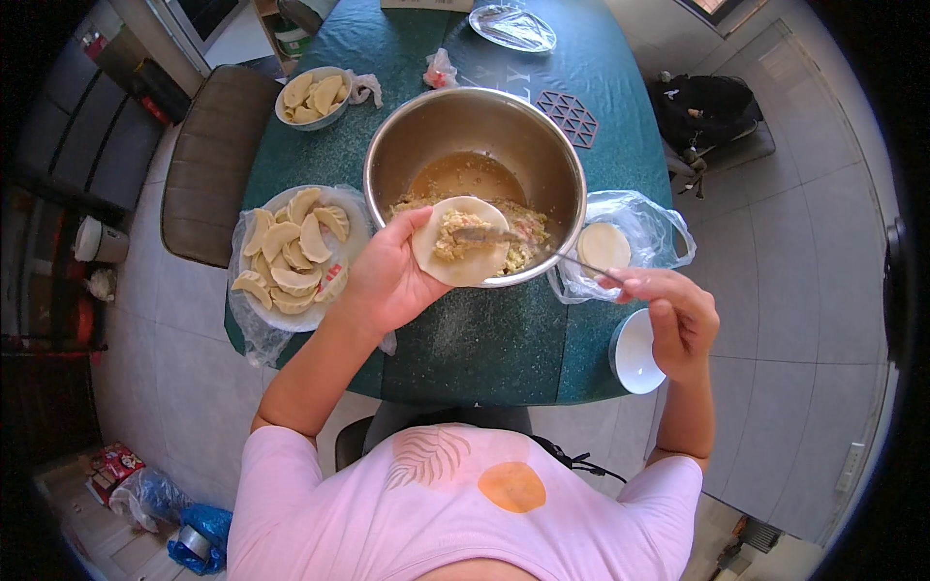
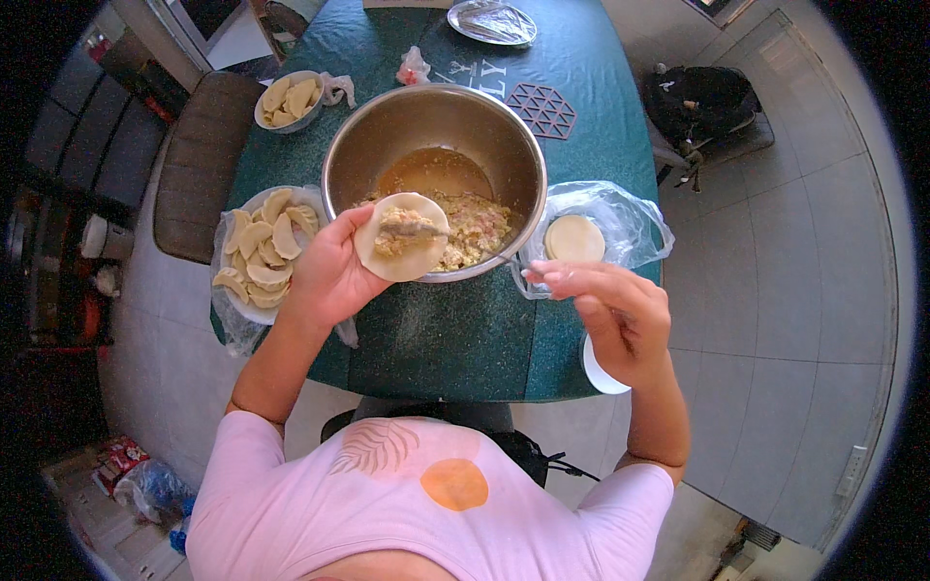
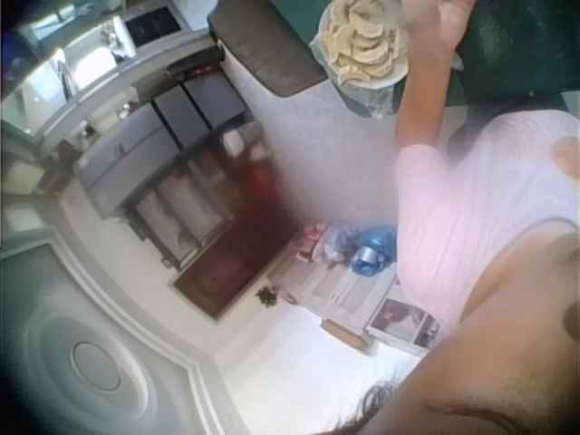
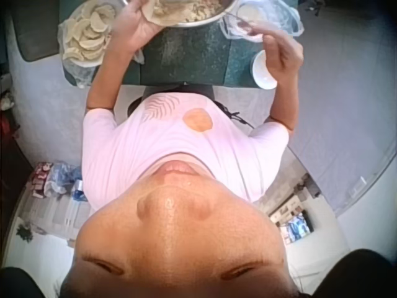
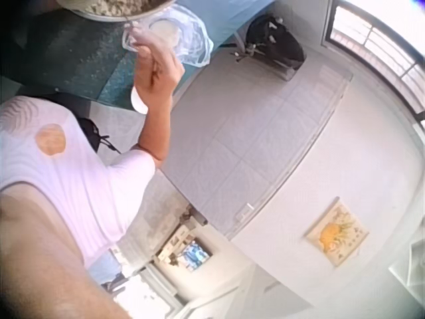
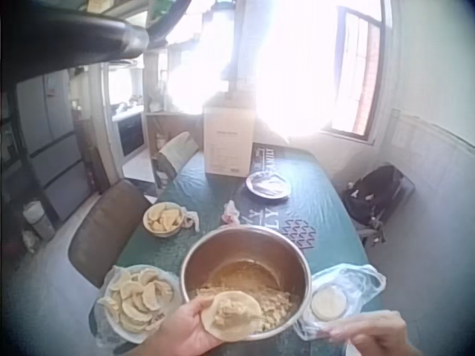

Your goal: The person sits at a table and assembles dumplings by hand. They take a round wrapper, scoop a portion of filling from a metal bowl using a spoon, place it in the center of the wrapper, and fold the edges to seal it. The finished dumplings are placed on a plate to the left.

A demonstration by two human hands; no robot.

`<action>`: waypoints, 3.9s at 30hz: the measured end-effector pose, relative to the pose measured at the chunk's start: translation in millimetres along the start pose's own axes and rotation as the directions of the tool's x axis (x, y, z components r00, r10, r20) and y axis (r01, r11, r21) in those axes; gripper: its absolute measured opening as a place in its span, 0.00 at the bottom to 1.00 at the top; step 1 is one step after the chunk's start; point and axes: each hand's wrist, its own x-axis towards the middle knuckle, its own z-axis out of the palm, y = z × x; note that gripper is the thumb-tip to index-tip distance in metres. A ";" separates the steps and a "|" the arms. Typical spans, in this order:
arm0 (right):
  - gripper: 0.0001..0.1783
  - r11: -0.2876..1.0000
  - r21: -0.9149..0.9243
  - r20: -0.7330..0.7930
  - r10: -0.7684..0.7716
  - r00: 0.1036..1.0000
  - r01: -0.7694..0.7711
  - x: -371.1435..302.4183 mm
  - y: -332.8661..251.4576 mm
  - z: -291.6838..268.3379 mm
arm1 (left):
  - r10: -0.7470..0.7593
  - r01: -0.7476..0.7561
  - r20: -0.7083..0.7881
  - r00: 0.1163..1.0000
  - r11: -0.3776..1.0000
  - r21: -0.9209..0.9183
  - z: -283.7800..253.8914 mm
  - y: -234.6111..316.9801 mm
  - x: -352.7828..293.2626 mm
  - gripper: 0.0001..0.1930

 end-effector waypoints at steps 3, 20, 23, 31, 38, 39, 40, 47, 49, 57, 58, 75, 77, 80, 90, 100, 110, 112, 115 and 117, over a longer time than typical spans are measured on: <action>0.10 0.995 0.042 -0.195 0.102 0.975 -0.096 3.8 4.2 6.2 | 0.090 -0.091 -0.073 0.993 0.996 -0.004 0.8 2.0 -1.6 0.21; 0.06 0.963 -0.199 0.127 0.211 0.969 -0.183 12.3 24.3 49.1 | 0.315 -0.309 -0.179 0.932 0.949 0.061 -6.2 32.3 -12.8 0.23; 0.06 0.955 -0.138 0.062 0.273 0.960 -0.262 17.5 26.0 50.9 | 0.308 -0.303 -0.171 0.936 0.951 0.056 -6.2 33.8 -13.5 0.22; 0.06 0.945 -0.327 0.127 0.063 0.990 -0.019 27.6 41.4 56.5 | 0.303 -0.298 -0.162 0.939 0.953 0.055 -7.8 36.9 -14.8 0.22; 0.04 0.963 -0.257 0.082 0.105 0.991 -0.081 25.0 33.4 59.2 | 0.302 -0.299 -0.166 0.939 0.953 0.040 -8.2 37.8 -16.9 0.22; 0.04 0.967 -0.235 0.082 0.121 0.989 -0.099 24.0 33.1 59.7 | 0.302 -0.299 -0.169 0.938 0.953 0.041 -7.7 37.6 -16.9 0.22; 0.05 0.966 -0.248 0.094 0.096 0.991 -0.070 24.9 32.1 59.4 | 0.308 -0.304 -0.173 0.935 0.951 0.049 -7.3 37.4 -17.0 0.22; 0.06 0.956 -0.280 0.183 -0.033 0.983 0.085 24.2 28.3 62.4 | 0.319 -0.314 -0.158 0.934 0.948 0.058 -9.1 38.8 -17.4 0.22; 0.06 0.952 -0.287 0.179 -0.055 0.982 0.105 24.7 27.3 62.5 | 0.317 -0.313 -0.149 0.937 0.948 0.053 -10.0 39.2 -17.4 0.22; 0.07 0.954 -0.284 0.200 -0.039 0.979 0.096 26.9 24.9 63.7 | 0.329 -0.327 -0.204 0.922 0.944 0.045 -15.0 39.1 -13.5 0.21; 0.06 0.957 -0.282 0.193 -0.019 0.981 0.074 26.3 25.2 64.1 | 0.330 -0.327 -0.202 0.922 0.944 0.050 -17.3 39.3 -12.5 0.21; 0.05 0.926 -0.369 0.146 -0.020 0.989 0.073 27.9 29.7 72.3 | 0.331 -0.327 -0.178 0.927 0.944 0.053 -27.3 39.7 -10.5 0.21; 0.05 0.949 -0.313 0.161 0.008 0.987 0.044 26.1 27.5 73.0 | 0.328 -0.324 -0.179 0.928 0.945 0.050 -27.5 39.9 -10.2 0.21; 0.05 0.965 -0.262 0.129 0.045 0.991 -0.010 25.3 26.7 71.3 | 0.329 -0.325 -0.179 0.927 0.944 0.053 -27.9 39.8 -9.8 0.21; 0.12 0.789 0.322 -0.029 0.560 0.828 -0.523 25.2 50.8 67.1 | 0.346 -0.338 -0.207 0.915 0.938 0.073 -24.8 37.9 -8.3 0.21; 0.14 0.474 0.626 0.022 0.782 0.622 -0.619 42.7 80.7 46.8 | 0.386 -0.378 -0.190 0.903 0.923 0.075 -24.0 44.2 -13.7 0.21; 0.15 0.637 0.670 -0.169 0.631 0.757 -0.382 40.7 57.5 -10.9 | 0.251 -0.254 -0.149 0.956 0.967 -0.001 -11.4 28.4 0.2 0.24; 0.15 0.674 0.651 -0.176 0.582 0.794 -0.350 42.3 51.4 -15.2 | 0.246 -0.242 -0.159 0.956 0.969 0.039 -5.0 21.3 5.7 0.24; 0.15 0.757 0.535 -0.250 0.565 0.786 -0.374 42.1 41.6 -12.7 | 0.208 -0.205 -0.113 0.972 0.978 0.040 -3.4 15.5 11.6 0.24; 0.16 0.799 0.479 -0.289 0.536 0.793 -0.364 40.9 35.7 -9.1 | 0.186 -0.183 -0.086 0.979 0.982 0.036 -1.4 12.2 13.9 0.24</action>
